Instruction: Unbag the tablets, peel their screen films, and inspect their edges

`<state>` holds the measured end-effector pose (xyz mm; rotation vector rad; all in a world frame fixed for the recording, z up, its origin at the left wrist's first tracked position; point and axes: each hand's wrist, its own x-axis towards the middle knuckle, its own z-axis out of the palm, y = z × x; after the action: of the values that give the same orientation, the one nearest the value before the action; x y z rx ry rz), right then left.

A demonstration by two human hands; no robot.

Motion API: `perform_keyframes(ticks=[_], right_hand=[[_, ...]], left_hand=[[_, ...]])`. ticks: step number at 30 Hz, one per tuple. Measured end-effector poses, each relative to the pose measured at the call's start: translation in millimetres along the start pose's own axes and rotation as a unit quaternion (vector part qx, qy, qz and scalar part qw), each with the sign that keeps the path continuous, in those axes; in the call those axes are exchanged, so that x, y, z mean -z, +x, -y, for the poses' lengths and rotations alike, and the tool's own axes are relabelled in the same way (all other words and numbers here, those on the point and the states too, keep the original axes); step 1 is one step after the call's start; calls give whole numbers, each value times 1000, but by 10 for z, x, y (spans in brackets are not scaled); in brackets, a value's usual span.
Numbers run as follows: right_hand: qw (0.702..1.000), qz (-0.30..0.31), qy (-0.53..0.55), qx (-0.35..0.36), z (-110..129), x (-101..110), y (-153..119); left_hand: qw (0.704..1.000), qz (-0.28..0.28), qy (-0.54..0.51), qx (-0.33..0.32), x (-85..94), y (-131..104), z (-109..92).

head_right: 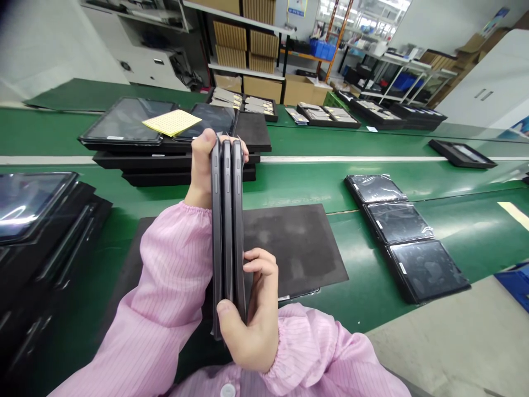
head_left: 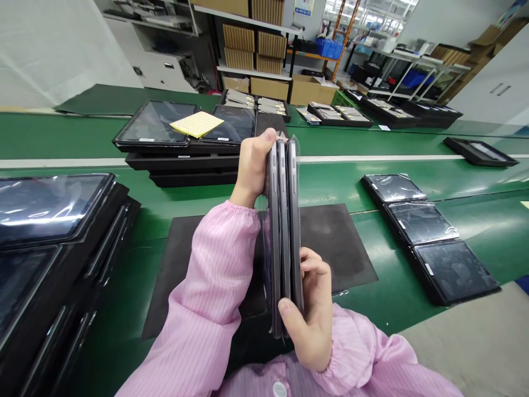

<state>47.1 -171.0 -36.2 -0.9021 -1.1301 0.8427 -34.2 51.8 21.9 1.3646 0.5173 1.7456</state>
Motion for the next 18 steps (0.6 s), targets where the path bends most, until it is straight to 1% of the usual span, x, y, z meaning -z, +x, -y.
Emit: perform_keyframes(ticks=[4, 6, 8, 10, 12, 14, 18], right_hand=[[1000, -13, 11, 5, 13, -16, -15], [1000, -11, 22, 12, 17, -17, -24], [999, -12, 31, 22, 15, -8, -26], [999, -9, 34, 32, 1, 11, -13], [999, 4, 29, 30, -26, 38, 17], [999, 14, 32, 14, -61, 64, 61], [998, -1, 55, -42, -119, 95, 151]], left_hand=[[1000, -7, 5, 14, -14, -11, -66], [1000, -3, -5, -12, -21, -8, -151], [998, -12, -22, -55, -27, -1, -238], [996, -24, -32, -75, -29, 7, -285], [998, -21, -27, -52, -26, 16, -271], [1000, -16, -15, -14, -14, 28, -204], [999, -38, 5, 29, 29, 52, -54]])
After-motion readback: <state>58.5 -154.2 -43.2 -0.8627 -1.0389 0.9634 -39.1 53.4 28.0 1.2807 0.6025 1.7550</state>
